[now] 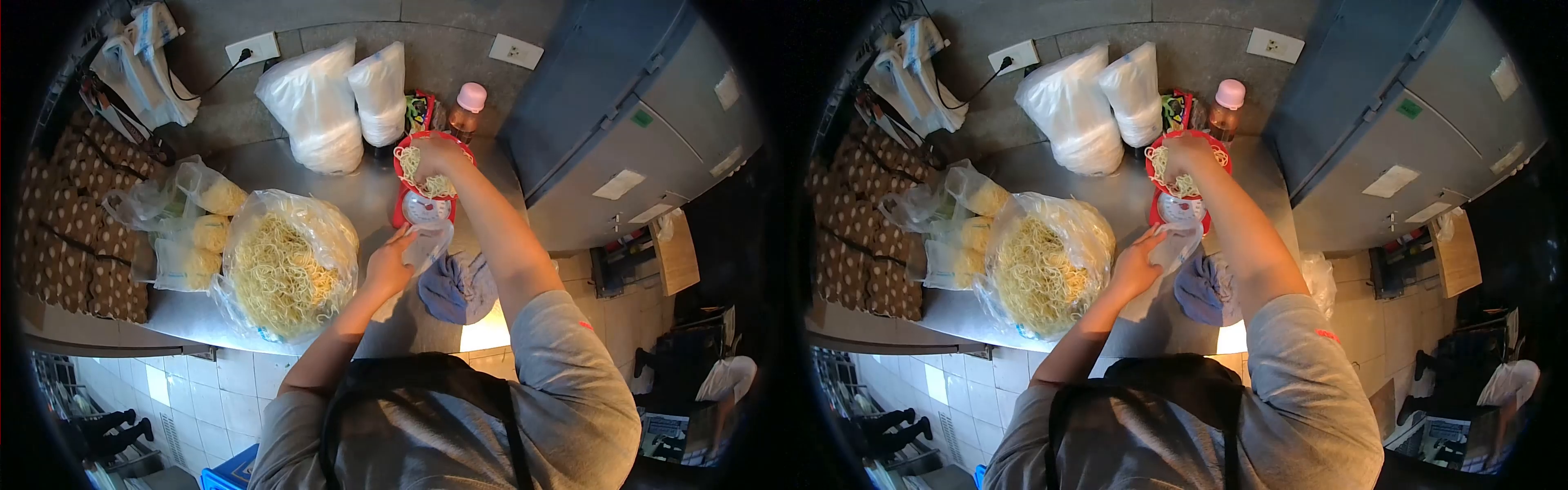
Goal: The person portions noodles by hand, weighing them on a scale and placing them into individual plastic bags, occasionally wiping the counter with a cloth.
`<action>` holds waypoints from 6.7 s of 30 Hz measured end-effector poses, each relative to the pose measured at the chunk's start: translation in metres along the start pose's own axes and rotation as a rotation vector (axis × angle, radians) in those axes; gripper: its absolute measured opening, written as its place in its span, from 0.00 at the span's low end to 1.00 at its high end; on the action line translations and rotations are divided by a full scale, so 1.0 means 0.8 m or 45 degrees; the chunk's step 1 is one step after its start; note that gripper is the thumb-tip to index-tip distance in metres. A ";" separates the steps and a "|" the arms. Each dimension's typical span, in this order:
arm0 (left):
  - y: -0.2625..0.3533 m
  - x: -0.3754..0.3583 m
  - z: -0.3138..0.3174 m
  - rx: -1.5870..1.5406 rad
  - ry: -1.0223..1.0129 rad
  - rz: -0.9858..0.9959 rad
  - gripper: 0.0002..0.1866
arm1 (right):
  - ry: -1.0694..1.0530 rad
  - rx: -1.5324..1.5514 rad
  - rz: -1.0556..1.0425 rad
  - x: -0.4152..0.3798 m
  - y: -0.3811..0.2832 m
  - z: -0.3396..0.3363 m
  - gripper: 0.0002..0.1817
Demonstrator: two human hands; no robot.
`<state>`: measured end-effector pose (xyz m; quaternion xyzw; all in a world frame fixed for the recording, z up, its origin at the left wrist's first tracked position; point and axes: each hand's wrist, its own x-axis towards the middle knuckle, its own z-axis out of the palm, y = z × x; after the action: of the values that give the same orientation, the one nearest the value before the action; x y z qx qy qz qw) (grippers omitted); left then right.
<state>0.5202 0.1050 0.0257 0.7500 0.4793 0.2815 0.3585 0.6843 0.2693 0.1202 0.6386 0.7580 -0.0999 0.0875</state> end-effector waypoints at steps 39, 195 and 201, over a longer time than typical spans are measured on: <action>0.050 0.022 -0.025 -0.612 -0.303 -0.079 0.40 | -0.810 -0.413 -0.525 -0.086 -0.046 0.136 0.18; -0.108 -0.079 -0.244 0.075 0.532 -0.290 0.32 | 0.665 0.914 -0.841 -0.076 -0.282 -0.061 0.20; -0.181 -0.097 -0.229 0.180 0.662 -0.207 0.27 | 1.057 0.973 -1.028 -0.144 -0.295 -0.204 0.07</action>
<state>0.2752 0.1237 0.0097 0.6348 0.6324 0.4005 0.1916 0.4702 0.1640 0.3168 0.2779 0.8188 -0.1318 -0.4848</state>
